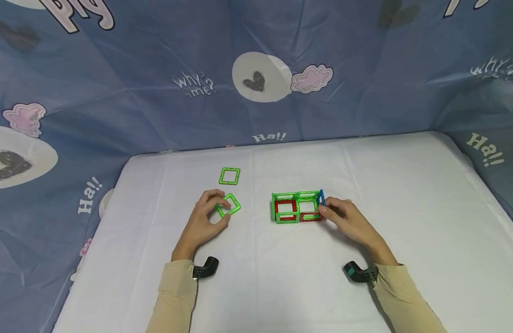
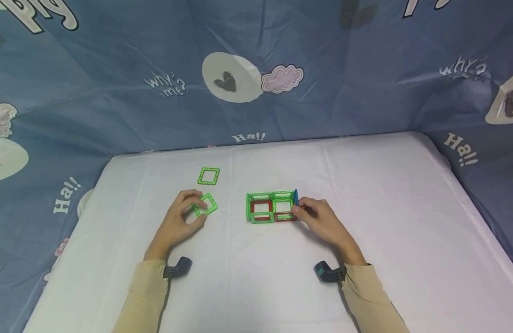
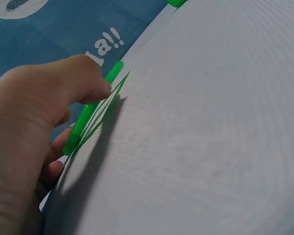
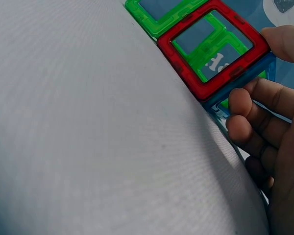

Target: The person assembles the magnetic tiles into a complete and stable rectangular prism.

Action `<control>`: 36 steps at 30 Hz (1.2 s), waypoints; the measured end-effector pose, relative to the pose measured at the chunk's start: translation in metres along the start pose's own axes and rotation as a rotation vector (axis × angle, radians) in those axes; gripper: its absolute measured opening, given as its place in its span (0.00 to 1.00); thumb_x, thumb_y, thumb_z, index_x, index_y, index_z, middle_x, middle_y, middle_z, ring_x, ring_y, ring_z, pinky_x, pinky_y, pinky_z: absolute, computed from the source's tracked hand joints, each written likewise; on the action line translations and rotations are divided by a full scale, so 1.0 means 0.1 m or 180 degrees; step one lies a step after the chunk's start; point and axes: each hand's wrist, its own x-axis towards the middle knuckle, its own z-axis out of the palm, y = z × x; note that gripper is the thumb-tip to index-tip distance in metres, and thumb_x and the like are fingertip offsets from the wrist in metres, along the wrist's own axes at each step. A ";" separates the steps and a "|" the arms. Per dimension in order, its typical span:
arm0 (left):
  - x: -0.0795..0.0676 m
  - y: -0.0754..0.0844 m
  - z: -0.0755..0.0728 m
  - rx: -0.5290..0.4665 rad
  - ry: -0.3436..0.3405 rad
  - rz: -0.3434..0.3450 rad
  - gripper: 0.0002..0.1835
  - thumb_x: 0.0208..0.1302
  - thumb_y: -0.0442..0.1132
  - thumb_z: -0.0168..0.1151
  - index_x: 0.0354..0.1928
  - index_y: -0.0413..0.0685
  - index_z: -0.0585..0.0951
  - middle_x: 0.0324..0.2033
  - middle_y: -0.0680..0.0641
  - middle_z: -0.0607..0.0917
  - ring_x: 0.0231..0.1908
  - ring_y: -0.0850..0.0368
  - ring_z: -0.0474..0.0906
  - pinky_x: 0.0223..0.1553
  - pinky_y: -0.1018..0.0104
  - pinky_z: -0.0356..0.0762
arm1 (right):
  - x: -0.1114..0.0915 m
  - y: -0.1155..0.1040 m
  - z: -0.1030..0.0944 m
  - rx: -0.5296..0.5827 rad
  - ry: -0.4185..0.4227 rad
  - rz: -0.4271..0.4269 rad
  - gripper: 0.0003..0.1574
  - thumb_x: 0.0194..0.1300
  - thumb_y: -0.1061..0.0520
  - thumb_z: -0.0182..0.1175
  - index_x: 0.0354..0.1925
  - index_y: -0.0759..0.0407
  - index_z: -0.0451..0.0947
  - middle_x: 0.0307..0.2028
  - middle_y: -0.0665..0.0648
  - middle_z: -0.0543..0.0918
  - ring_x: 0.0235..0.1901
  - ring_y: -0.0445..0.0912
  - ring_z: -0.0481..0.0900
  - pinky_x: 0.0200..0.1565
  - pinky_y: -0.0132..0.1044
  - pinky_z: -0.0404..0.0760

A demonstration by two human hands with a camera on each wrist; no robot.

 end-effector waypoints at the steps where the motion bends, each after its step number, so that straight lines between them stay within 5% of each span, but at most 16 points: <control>1: 0.00 0.00 0.00 -0.0015 0.0023 0.0014 0.15 0.49 0.33 0.71 0.40 0.55 0.82 0.56 0.47 0.73 0.60 0.49 0.68 0.62 0.53 0.63 | 0.00 0.00 0.00 0.0001 0.0007 -0.0011 0.13 0.71 0.57 0.51 0.31 0.63 0.75 0.30 0.59 0.80 0.30 0.41 0.69 0.34 0.30 0.66; 9: 0.01 -0.01 0.03 -0.0253 0.0286 0.0086 0.14 0.51 0.32 0.71 0.41 0.53 0.84 0.55 0.47 0.75 0.59 0.50 0.69 0.61 0.58 0.67 | -0.01 0.02 -0.01 -0.0027 0.0092 -0.0035 0.12 0.70 0.57 0.52 0.31 0.62 0.76 0.28 0.59 0.80 0.29 0.41 0.68 0.39 0.33 0.62; 17: 0.02 0.03 0.03 -0.0254 0.0403 -0.0045 0.12 0.51 0.33 0.70 0.38 0.55 0.84 0.54 0.52 0.75 0.55 0.58 0.71 0.48 0.72 0.72 | -0.02 0.04 -0.01 0.0046 0.0042 -0.0127 0.10 0.69 0.59 0.53 0.32 0.63 0.76 0.30 0.60 0.81 0.30 0.41 0.70 0.37 0.30 0.66; 22: 0.03 0.03 0.05 -0.0273 0.0520 0.0053 0.11 0.51 0.33 0.70 0.37 0.54 0.84 0.52 0.51 0.76 0.54 0.56 0.72 0.45 0.71 0.72 | 0.01 0.30 0.04 0.0103 0.0035 -0.0216 0.06 0.68 0.58 0.56 0.36 0.59 0.78 0.30 0.53 0.80 0.33 0.39 0.71 0.40 0.28 0.69; 28: 0.05 0.09 0.06 -0.0317 0.0626 0.0116 0.11 0.49 0.28 0.71 0.35 0.48 0.84 0.51 0.45 0.76 0.55 0.50 0.72 0.55 0.72 0.68 | 0.03 0.47 0.09 0.0196 0.0069 -0.0257 0.05 0.61 0.52 0.64 0.34 0.48 0.76 0.24 0.46 0.73 0.32 0.40 0.69 0.40 0.32 0.65; 36: 0.07 0.38 0.05 -0.0409 0.0670 0.0258 0.11 0.46 0.23 0.69 0.34 0.37 0.82 0.47 0.35 0.76 0.51 0.40 0.72 0.60 0.67 0.66 | 0.04 0.49 0.11 0.0181 0.0063 -0.0348 0.12 0.57 0.50 0.68 0.29 0.48 0.73 0.21 0.46 0.69 0.29 0.39 0.68 0.38 0.33 0.64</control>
